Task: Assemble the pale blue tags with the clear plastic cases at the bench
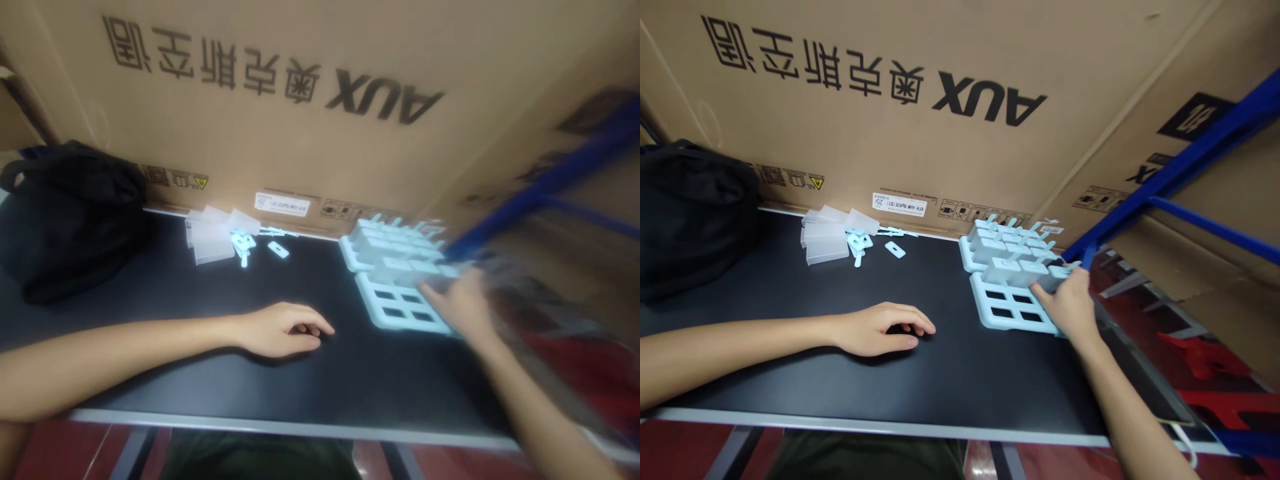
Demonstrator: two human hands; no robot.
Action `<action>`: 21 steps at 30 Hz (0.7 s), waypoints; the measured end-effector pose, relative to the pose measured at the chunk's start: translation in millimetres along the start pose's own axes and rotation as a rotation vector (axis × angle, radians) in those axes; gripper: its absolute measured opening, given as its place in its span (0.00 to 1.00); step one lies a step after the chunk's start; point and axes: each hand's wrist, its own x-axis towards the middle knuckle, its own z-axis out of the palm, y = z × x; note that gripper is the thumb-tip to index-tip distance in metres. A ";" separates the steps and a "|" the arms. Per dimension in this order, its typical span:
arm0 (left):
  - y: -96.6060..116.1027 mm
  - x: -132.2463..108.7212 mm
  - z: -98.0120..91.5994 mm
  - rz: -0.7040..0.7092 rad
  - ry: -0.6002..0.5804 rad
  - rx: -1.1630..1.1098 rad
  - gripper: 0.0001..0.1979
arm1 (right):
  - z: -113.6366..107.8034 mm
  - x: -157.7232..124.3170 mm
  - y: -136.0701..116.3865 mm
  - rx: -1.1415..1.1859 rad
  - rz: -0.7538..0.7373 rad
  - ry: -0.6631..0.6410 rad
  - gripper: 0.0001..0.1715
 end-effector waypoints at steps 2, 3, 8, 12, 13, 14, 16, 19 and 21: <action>0.5 0.4 0.8 0.033 0.002 0.050 0.14 | -0.1 1.7 2.1 0.014 -0.017 -0.048 0.39; 0.8 0.6 1.4 0.044 0.001 0.071 0.13 | -0.3 2.0 3.3 0.010 -0.029 -0.063 0.39; 0.8 0.1 4.4 0.078 -0.007 0.156 0.10 | 2.5 -2.9 11.3 -0.057 -0.149 -0.044 0.45; 0.5 -0.5 5.6 0.102 0.004 0.192 0.08 | 8.4 -6.9 18.3 -0.128 -0.119 -0.065 0.52; 0.5 -0.6 5.8 0.105 0.006 0.198 0.08 | 10.0 -6.8 20.2 -0.147 -0.115 -0.075 0.54; 0.6 -0.8 5.9 0.107 0.006 0.204 0.08 | 11.6 -6.3 22.0 -0.164 -0.121 -0.085 0.55; 0.6 -1.0 6.3 0.115 0.004 0.216 0.07 | 14.5 -4.3 25.4 -0.189 -0.143 -0.085 0.56; 0.6 -1.4 7.1 0.127 0.000 0.235 0.07 | 18.2 -0.8 28.6 -0.221 -0.172 -0.066 0.58; 0.8 -1.6 7.6 0.130 0.001 0.248 0.07 | 20.5 1.3 28.7 -0.247 -0.174 -0.066 0.58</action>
